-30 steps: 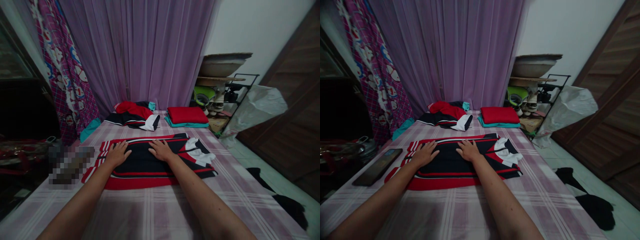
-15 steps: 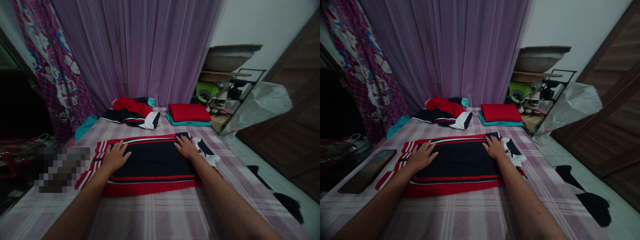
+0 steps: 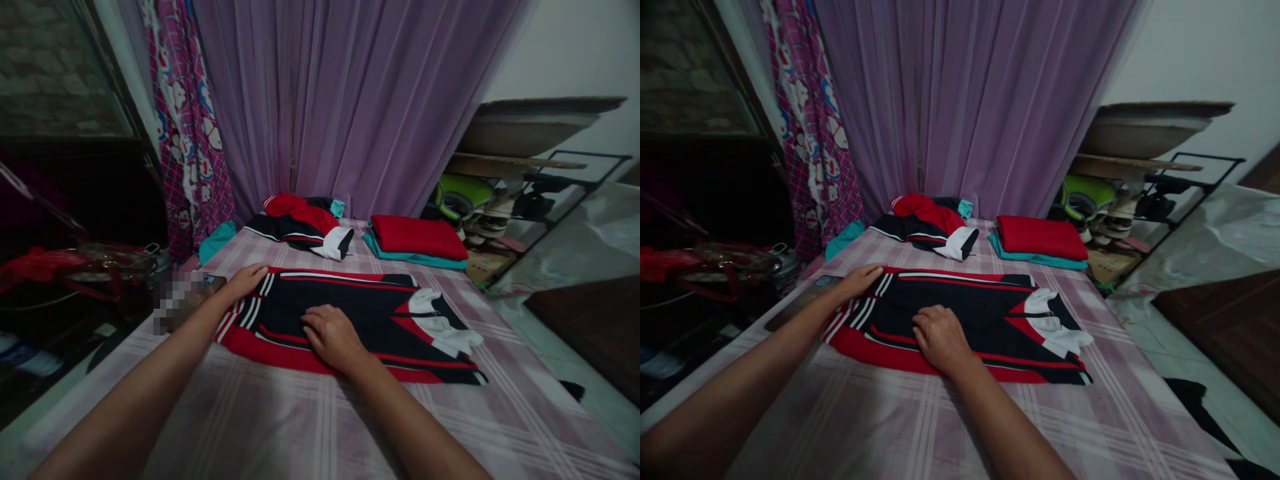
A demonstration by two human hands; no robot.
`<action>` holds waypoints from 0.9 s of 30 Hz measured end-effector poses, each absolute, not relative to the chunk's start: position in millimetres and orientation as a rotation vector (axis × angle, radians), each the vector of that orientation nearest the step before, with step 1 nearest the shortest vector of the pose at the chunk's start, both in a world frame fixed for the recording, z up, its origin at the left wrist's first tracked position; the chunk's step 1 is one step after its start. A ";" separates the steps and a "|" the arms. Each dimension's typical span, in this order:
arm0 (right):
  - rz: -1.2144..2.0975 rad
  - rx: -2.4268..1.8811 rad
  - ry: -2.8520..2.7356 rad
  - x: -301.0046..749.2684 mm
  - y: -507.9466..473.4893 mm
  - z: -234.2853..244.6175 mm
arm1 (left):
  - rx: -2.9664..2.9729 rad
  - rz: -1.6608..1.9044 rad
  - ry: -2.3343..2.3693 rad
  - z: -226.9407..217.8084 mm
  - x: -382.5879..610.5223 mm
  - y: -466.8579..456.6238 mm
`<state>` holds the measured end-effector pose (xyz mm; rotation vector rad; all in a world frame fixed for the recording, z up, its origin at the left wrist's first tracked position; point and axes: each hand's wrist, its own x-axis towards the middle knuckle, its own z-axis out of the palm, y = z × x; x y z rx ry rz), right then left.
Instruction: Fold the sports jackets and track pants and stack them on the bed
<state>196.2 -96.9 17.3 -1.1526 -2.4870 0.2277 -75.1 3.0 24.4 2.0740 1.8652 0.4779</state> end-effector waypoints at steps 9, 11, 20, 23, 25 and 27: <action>0.253 -0.952 -2.576 108.4 -129.9 13.9 | 2.051 0.332 2.016 30.2 -136.7 27.0; 0.249 -1.007 -2.589 94.4 -133.6 14.0 | 2.066 0.276 1.977 28.5 -136.3 38.0; 0.212 -1.415 -2.727 38.7 -130.4 31.9 | 1.995 0.063 1.823 23.0 -142.0 64.8; 0.213 -1.440 -2.731 34.2 -127.4 34.3 | 1.978 0.058 1.805 26.7 -142.5 66.0; 0.263 -1.455 -2.697 40.3 -126.1 35.6 | 1.979 0.078 1.796 32.0 -141.0 66.8; 0.304 -1.458 -2.615 53.0 -125.9 36.1 | 1.985 0.114 1.790 40.4 -137.1 68.3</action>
